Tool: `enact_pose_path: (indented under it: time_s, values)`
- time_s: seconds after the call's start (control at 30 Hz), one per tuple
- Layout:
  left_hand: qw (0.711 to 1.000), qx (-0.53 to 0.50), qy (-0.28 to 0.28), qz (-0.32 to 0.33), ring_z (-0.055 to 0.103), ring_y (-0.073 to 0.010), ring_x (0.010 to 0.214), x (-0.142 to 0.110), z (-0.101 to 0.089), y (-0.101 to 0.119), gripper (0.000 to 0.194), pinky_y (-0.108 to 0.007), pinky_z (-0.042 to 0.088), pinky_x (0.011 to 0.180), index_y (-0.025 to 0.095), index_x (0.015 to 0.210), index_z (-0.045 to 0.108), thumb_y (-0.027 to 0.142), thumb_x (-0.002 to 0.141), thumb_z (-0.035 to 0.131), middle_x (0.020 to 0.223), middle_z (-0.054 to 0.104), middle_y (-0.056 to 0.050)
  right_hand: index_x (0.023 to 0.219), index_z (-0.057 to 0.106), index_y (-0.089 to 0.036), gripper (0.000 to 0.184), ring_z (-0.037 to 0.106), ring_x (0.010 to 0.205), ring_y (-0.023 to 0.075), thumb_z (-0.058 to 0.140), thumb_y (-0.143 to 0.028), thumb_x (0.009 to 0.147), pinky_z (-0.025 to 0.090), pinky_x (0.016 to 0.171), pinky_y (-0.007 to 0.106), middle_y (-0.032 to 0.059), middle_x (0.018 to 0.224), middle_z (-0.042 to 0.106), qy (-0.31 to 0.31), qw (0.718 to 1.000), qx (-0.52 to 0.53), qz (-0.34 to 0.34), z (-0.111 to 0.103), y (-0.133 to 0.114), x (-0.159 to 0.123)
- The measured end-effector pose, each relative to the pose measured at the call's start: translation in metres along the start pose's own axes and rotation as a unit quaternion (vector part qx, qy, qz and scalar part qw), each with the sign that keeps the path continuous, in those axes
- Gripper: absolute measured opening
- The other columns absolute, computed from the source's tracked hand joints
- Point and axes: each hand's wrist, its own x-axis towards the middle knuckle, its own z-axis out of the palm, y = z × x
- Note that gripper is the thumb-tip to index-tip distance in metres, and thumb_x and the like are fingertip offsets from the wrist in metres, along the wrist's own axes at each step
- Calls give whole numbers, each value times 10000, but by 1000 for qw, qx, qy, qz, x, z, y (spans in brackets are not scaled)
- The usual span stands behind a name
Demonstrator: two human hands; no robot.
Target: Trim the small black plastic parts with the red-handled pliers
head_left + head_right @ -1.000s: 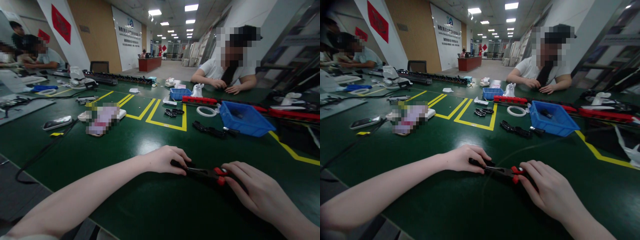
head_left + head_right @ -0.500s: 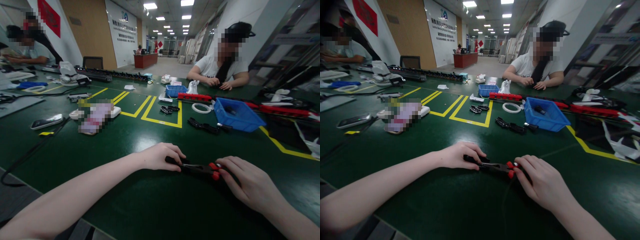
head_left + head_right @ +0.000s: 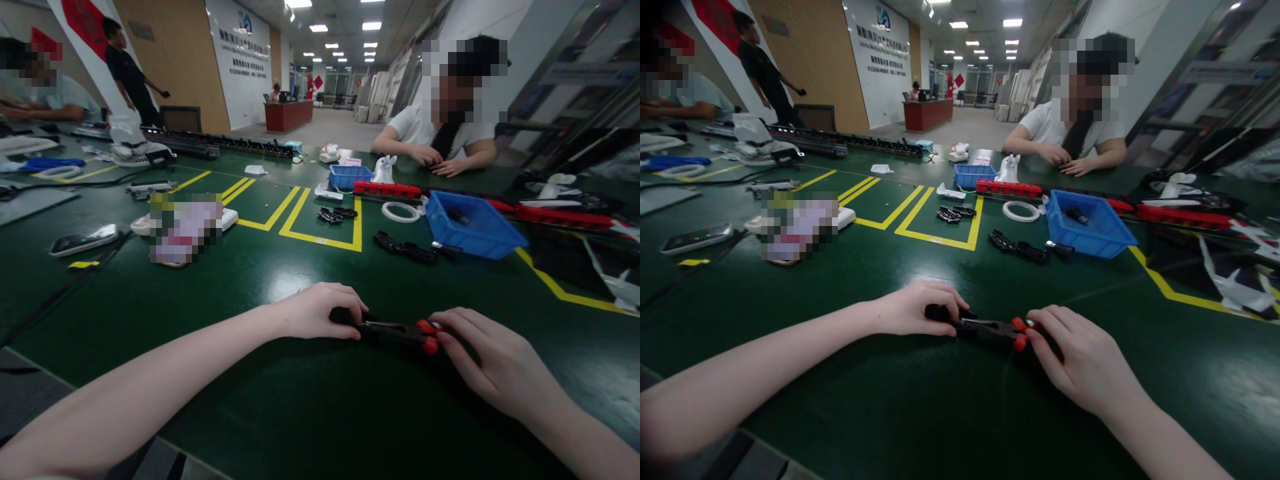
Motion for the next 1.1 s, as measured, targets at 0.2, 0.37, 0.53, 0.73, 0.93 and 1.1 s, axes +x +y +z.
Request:
enact_pose_path:
  time_s: [0.2,0.37,0.53,0.73,0.93,1.1]
  values:
    - [1000,18,-3,-11,645,-202,1068,1,-1,4,153,-335,507,910,149,954,630,232,866,724,1190,670,-90,1019,626,-181,190,686,763,185,476,-289,974,561,632,294,76,909,705,-12,1000,6,9,1,-1,-1]
    - [1000,19,-13,-4,632,-210,1111,0,1,1,121,-345,492,944,164,942,647,239,875,715,1227,650,-87,1011,621,-171,216,690,763,193,454,-305,987,564,630,302,89,907,701,-14,1000,-4,5,0,1,-1]
    - [999,29,-23,-8,619,-214,1140,0,1,2,87,-355,494,954,167,917,654,232,885,701,1253,633,-83,1018,629,-172,208,686,761,185,472,-302,981,563,628,290,84,908,702,-19,1000,12,8,0,-3,1]
    - [999,36,-22,-6,620,-212,1128,0,0,5,86,-355,504,942,156,927,658,220,886,699,1248,632,-89,1004,635,-172,209,678,746,180,474,-302,978,556,623,287,79,891,702,-18,999,22,17,2,-5,1]
    - [999,33,-25,-13,618,-218,1135,0,0,5,95,-372,501,949,156,932,664,232,889,698,1258,630,-90,1015,639,-193,217,668,755,184,472,-325,977,544,626,295,71,903,699,-33,998,45,41,5,-2,-2]
    - [999,25,-20,-9,622,-218,1130,1,1,3,87,-375,497,955,159,920,673,226,878,711,1251,632,-92,1031,633,-200,223,663,766,184,464,-337,984,539,628,299,70,921,691,-40,997,46,50,7,0,-6]
